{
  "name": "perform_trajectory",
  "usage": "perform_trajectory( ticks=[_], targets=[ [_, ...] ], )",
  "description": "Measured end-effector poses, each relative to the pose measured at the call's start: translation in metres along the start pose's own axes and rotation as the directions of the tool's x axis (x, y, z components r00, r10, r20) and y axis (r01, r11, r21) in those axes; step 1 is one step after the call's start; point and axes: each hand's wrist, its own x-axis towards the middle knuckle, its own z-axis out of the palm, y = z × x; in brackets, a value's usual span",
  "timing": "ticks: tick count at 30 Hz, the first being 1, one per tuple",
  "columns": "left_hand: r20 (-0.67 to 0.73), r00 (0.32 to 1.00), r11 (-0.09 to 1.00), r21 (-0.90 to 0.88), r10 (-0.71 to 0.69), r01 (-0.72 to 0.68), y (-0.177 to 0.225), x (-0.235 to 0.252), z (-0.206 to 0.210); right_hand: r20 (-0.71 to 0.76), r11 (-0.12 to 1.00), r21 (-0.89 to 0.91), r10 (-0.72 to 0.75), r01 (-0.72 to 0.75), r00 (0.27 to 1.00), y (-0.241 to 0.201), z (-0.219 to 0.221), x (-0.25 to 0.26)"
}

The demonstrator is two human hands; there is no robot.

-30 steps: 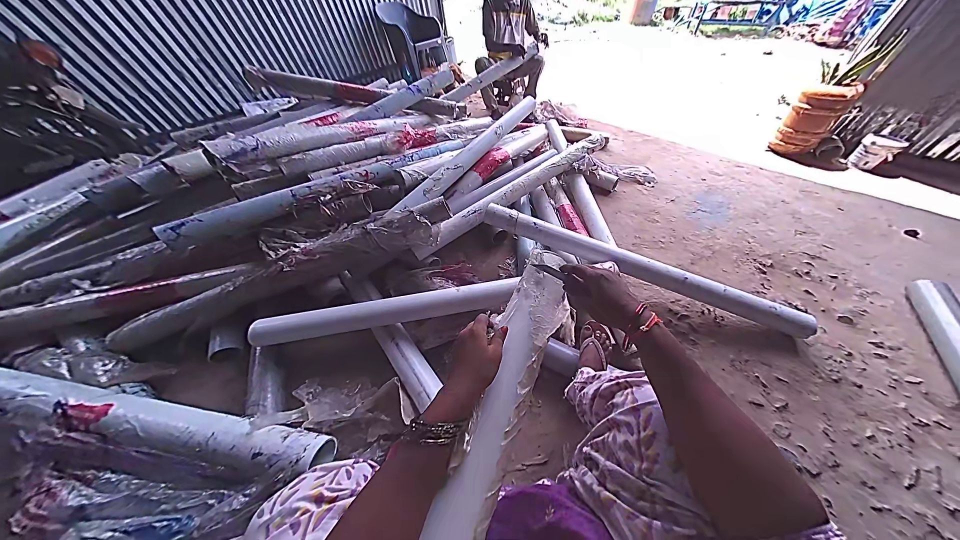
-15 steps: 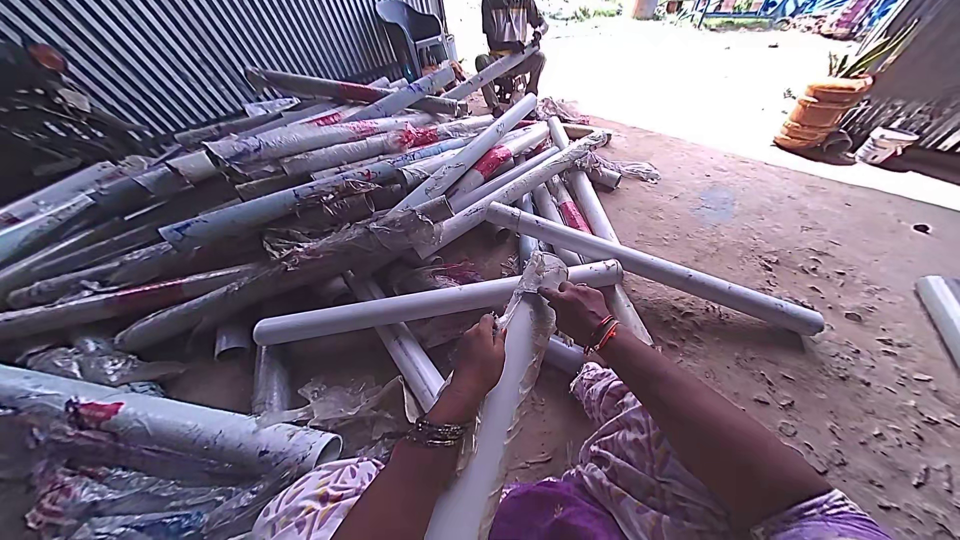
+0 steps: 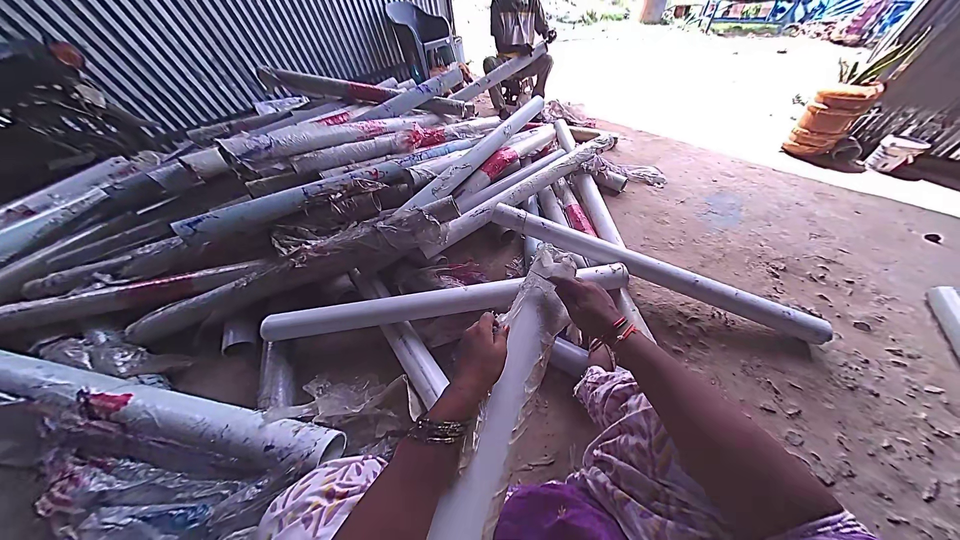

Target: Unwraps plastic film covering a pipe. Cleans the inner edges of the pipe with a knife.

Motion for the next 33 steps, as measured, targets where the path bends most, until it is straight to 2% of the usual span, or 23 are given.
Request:
perform_trajectory(
  ticks=[3,5,9,16,19,22,25,27,29,33],
  targets=[
    [-0.008,1.000,0.999,-0.028,0.017,-0.017,0.000,0.001,0.000,0.099,0.982,-0.187,0.020,-0.001,0.995,-0.022,-0.001,-0.016],
    [-0.005,1.000,0.999,-0.034,0.021,-0.021,0.003,-0.002,0.002,0.108,0.951,-0.307,0.065,-0.029,0.992,-0.025,0.002,-0.017],
    [0.009,1.000,1.000,-0.009,0.006,-0.006,0.006,-0.007,0.008,0.128,0.922,-0.385,0.105,-0.048,0.986,-0.018,0.007,-0.006],
    [0.016,0.999,0.999,0.003,-0.040,0.040,-0.002,0.001,0.019,0.170,0.936,-0.342,0.143,-0.078,0.975,-0.006,0.022,0.016],
    [0.037,0.998,0.998,0.046,-0.049,0.047,0.001,0.001,0.022,0.121,0.929,-0.325,0.225,-0.176,0.967,-0.003,0.027,0.027],
    [0.080,0.995,0.992,0.119,-0.060,0.050,0.004,0.000,0.025,0.102,0.942,-0.154,0.317,-0.300,0.943,0.009,0.019,0.037],
    [0.119,0.989,0.981,0.181,-0.092,0.070,0.000,0.005,0.026,0.067,0.945,0.033,0.322,-0.325,0.944,0.012,0.008,0.030],
    [0.141,0.985,0.977,0.202,-0.098,0.068,-0.001,0.008,0.026,0.089,0.946,-0.031,0.325,-0.323,0.942,-0.005,-0.004,0.010],
    [0.154,0.983,0.970,0.238,-0.097,0.058,-0.001,0.009,0.029,0.162,0.939,-0.177,0.324,-0.296,0.932,-0.024,-0.013,-0.013],
    [0.171,0.978,0.955,0.288,-0.120,0.067,-0.003,0.014,0.037,0.313,0.897,-0.387,0.345,-0.213,0.885,-0.044,-0.001,-0.034]
  ],
)
